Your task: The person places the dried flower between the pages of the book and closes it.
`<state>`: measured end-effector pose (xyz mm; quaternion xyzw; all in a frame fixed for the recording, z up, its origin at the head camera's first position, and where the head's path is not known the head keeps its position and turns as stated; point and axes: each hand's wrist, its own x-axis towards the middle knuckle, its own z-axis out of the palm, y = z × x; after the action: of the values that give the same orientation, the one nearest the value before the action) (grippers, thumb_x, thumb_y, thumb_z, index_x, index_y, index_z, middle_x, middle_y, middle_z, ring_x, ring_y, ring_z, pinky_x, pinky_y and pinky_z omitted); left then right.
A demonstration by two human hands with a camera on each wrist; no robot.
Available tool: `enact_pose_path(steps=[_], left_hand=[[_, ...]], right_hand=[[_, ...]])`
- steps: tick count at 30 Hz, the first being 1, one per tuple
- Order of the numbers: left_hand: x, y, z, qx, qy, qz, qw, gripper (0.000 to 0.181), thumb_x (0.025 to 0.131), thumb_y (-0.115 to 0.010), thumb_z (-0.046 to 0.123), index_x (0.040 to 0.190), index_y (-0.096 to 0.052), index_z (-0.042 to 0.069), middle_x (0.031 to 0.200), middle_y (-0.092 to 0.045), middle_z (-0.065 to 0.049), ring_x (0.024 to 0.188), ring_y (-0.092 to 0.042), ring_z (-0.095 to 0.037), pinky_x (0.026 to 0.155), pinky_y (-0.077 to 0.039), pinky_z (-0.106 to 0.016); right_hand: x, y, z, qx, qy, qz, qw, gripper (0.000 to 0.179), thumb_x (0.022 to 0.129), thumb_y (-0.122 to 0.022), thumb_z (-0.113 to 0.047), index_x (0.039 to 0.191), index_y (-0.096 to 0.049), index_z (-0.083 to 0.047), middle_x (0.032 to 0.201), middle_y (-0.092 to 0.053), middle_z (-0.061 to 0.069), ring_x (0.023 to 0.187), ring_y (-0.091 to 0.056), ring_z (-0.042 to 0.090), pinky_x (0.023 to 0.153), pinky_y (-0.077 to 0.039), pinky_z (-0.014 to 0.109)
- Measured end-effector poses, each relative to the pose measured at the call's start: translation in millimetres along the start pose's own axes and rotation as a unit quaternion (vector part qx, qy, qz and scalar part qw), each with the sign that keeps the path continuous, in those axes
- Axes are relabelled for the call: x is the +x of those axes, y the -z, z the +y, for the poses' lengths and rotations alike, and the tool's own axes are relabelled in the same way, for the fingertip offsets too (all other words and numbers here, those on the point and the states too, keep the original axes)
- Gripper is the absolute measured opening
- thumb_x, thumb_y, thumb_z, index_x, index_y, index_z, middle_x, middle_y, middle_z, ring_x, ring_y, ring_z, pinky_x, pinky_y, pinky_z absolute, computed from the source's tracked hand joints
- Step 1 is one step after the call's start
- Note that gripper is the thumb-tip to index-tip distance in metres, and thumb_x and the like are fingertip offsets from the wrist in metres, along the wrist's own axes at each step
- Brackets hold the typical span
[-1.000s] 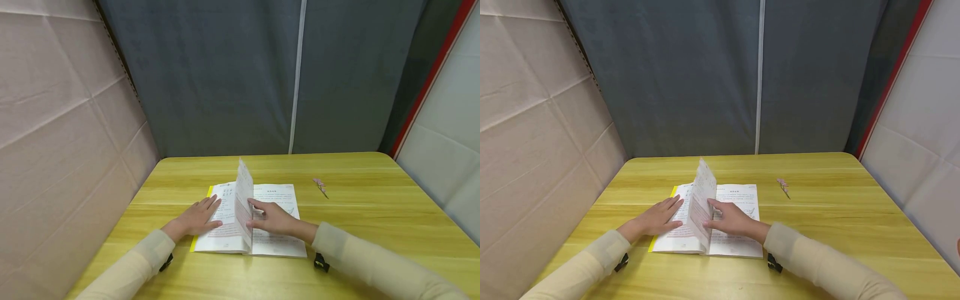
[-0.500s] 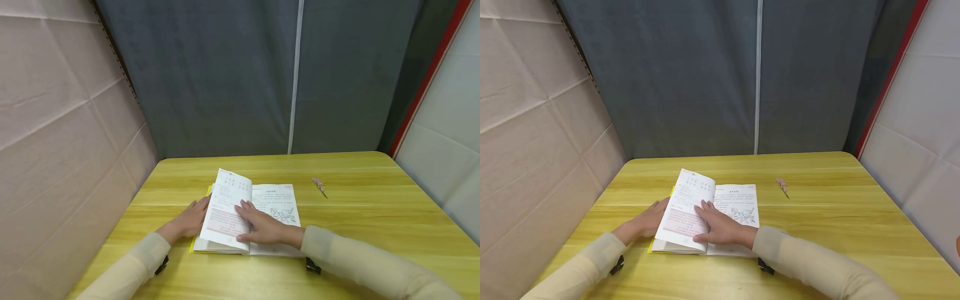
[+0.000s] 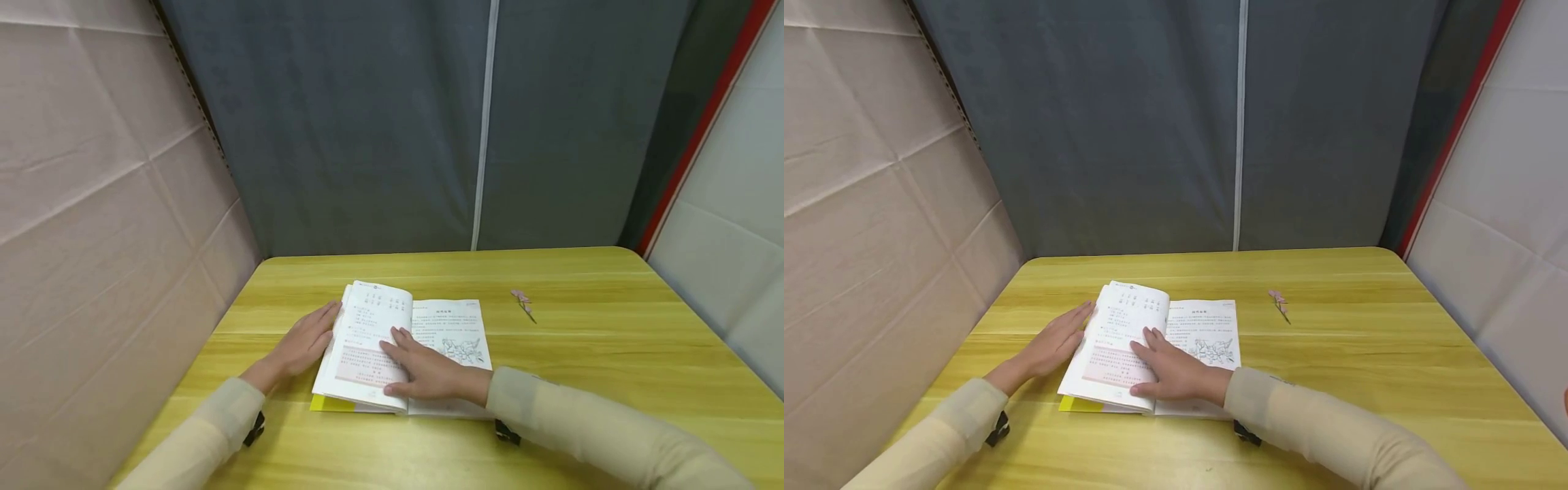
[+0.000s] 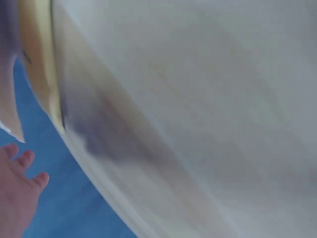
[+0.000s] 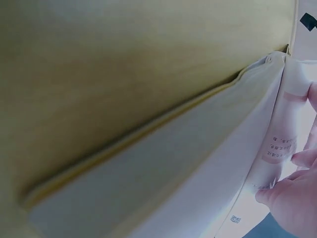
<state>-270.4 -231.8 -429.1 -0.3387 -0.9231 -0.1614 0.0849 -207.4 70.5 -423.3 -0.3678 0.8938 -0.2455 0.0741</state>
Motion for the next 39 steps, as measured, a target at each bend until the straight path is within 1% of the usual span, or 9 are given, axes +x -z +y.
enact_pose_path(steps=[2,5,10,17,21,27,33,35,39], left_hand=[[4.9,2.5,3.3,0.001,0.006,0.013,0.9999,0.054,0.105,-0.037,0.025,0.154,-0.025,0.003,0.157,-0.025,-0.015,0.142,-0.026,-0.033,0.110,-0.023,-0.055],[14.0,5.3,9.6,0.016,0.007,0.010,0.9998,0.058,0.105,-0.038,0.035,0.154,-0.025,0.006,0.157,-0.025,-0.015,0.142,-0.025,-0.031,0.110,-0.022,-0.054],[26.1,4.4,19.7,0.071,-0.020,-0.033,0.9967,0.064,0.102,-0.042,0.046,0.152,-0.032,0.008,0.155,-0.030,-0.016,0.140,-0.030,-0.033,0.111,-0.023,-0.053],[30.0,-4.9,23.2,0.120,-0.042,-0.079,0.9888,0.069,0.100,-0.041,0.054,0.151,-0.034,0.008,0.154,-0.031,-0.016,0.140,-0.030,-0.032,0.112,-0.021,-0.052],[28.8,-10.0,23.5,0.145,-0.047,-0.108,0.9823,0.078,0.097,-0.036,0.063,0.152,-0.031,0.008,0.156,-0.027,-0.016,0.141,-0.026,-0.033,0.112,-0.018,-0.054],[25.6,-14.2,27.5,0.171,-0.030,-0.165,0.9710,0.093,0.091,-0.028,0.075,0.154,-0.025,0.007,0.158,-0.022,-0.015,0.143,-0.022,-0.033,0.113,-0.015,-0.055],[24.5,-16.2,28.4,0.189,-0.038,-0.175,0.9656,0.093,0.092,-0.029,0.074,0.153,-0.025,0.004,0.157,-0.023,-0.017,0.143,-0.023,-0.034,0.112,-0.016,-0.056],[24.3,-16.9,27.9,0.187,-0.042,-0.174,0.9658,0.092,0.093,-0.030,0.072,0.153,-0.026,0.004,0.157,-0.023,-0.018,0.143,-0.024,-0.034,0.112,-0.017,-0.056],[23.6,-17.8,27.6,0.171,-0.032,-0.180,0.9681,0.092,0.092,-0.030,0.073,0.154,-0.025,0.004,0.157,-0.023,-0.017,0.143,-0.023,-0.033,0.112,-0.017,-0.055]], right_hand=[[0.6,-0.4,0.3,-0.026,0.009,-0.003,0.9996,0.083,0.093,-0.056,-0.055,0.155,-0.025,-0.009,0.159,-0.008,0.020,0.146,-0.007,0.034,0.114,-0.019,0.046],[2.1,-0.8,0.5,-0.079,0.023,-0.008,0.9966,0.082,0.094,-0.050,-0.058,0.155,-0.025,-0.009,0.159,-0.010,0.020,0.146,-0.008,0.034,0.114,-0.020,0.045],[5.8,-1.3,0.1,-0.159,0.051,-0.019,0.9858,0.080,0.096,-0.042,-0.061,0.155,-0.024,-0.009,0.159,-0.013,0.019,0.145,-0.011,0.034,0.114,-0.016,0.044],[12.0,-2.0,0.2,-0.232,0.104,-0.028,0.9668,0.072,0.099,-0.038,-0.058,0.153,-0.031,-0.010,0.156,-0.024,0.020,0.143,-0.020,0.034,0.114,-0.019,0.044],[14.4,-1.6,-0.4,-0.241,0.111,-0.042,0.9633,0.068,0.100,-0.037,-0.057,0.152,-0.034,-0.014,0.155,-0.028,0.018,0.143,-0.023,0.034,0.114,-0.019,0.046],[16.5,-2.6,-0.3,-0.254,0.115,-0.057,0.9586,0.063,0.100,-0.035,-0.056,0.151,-0.038,-0.018,0.154,-0.031,0.016,0.142,-0.026,0.034,0.114,-0.019,0.047],[17.9,0.0,-2.0,-0.247,0.116,-0.060,0.9602,0.061,0.100,-0.038,-0.055,0.149,-0.041,-0.018,0.153,-0.034,0.014,0.141,-0.028,0.033,0.113,-0.022,0.049],[17.7,1.6,-3.0,-0.240,0.116,-0.059,0.9621,0.062,0.100,-0.038,-0.055,0.149,-0.041,-0.017,0.153,-0.035,0.014,0.141,-0.029,0.033,0.112,-0.023,0.049],[16.4,7.4,-3.8,-0.229,0.107,-0.056,0.9659,0.064,0.100,-0.039,-0.055,0.149,-0.040,-0.013,0.153,-0.035,0.012,0.141,-0.029,0.029,0.112,-0.024,0.048]])
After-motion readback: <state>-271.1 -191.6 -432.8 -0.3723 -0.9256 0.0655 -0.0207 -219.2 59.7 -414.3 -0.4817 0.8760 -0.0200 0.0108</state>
